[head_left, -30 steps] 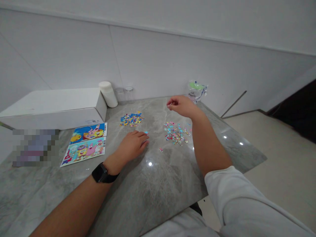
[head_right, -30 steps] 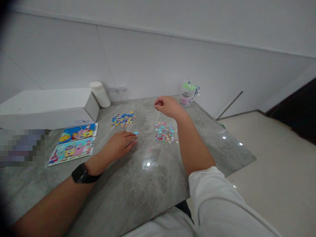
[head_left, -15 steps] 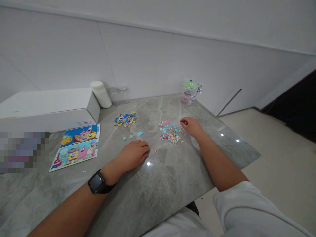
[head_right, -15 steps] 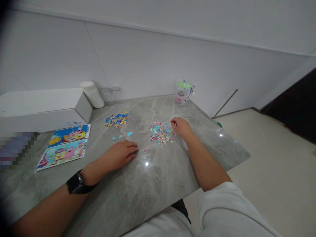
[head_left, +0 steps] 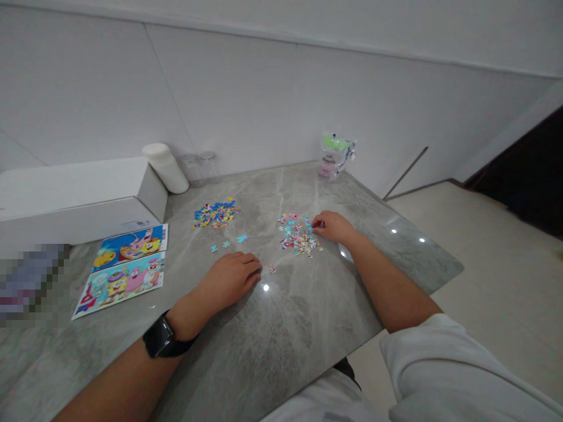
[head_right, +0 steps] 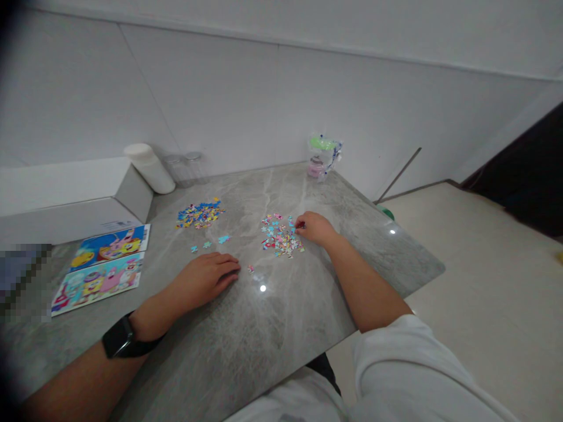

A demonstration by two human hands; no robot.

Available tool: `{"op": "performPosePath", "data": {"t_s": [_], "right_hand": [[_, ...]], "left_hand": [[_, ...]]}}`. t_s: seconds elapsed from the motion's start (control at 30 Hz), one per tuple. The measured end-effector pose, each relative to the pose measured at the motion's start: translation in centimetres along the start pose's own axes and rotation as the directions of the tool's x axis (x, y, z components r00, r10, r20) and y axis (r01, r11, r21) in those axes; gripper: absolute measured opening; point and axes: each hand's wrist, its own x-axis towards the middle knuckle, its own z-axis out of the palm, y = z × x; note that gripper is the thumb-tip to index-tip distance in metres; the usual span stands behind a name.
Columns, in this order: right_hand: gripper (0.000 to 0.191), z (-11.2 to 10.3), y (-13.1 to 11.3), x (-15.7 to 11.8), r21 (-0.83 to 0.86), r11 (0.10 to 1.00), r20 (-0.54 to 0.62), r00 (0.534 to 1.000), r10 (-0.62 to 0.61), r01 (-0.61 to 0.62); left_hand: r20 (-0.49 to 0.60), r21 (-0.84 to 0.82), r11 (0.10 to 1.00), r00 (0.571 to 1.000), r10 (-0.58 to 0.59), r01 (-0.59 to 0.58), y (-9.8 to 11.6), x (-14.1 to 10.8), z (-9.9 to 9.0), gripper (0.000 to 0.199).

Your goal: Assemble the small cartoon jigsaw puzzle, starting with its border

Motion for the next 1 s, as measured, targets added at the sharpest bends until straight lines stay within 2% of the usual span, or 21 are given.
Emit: {"op": "performPosePath", "data": {"t_s": [0.27, 0.43, 0.57, 0.87, 1.0], "right_hand": [[0.019, -1.6, 0.6, -0.5, -0.033, 0.999, 0.014, 0.999, 0.038, -0.037], [0.018, -1.7, 1.8, -0.5, -0.063, 0.997, 0.072, 0.996, 0.059, -0.054], [0.014, -1.8, 2.5, -0.5, -0.047, 0.995, 0.109, 0.989, 0.095, -0.090], [0.010, -1.3, 2.3, -0.2, -0.007, 0.996, 0.075, 0.993, 0.089, -0.089], [0.010, -1.5, 2.7, -0.4, 0.091, 0.992, 0.061, 0.995, 0.084, -0.089]], "left_hand": [[-0.039, -0.006, 1.000, 0.999, -0.005, 0.004, 0.0, -0.1, 0.3, 0.022], [-0.001, 0.018, 1.000, 1.000, -0.007, 0.007, 0.1, 0.0, 0.3, 0.023], [-0.013, 0.011, 1.000, 1.000, -0.016, 0.016, 0.0, 0.0, 0.5, 0.022], [0.003, 0.018, 1.000, 1.000, -0.018, 0.018, 0.3, 0.0, 0.0, 0.024], [0.007, 0.019, 0.999, 1.000, -0.029, 0.029, 0.3, 0.1, 0.0, 0.021]]}}
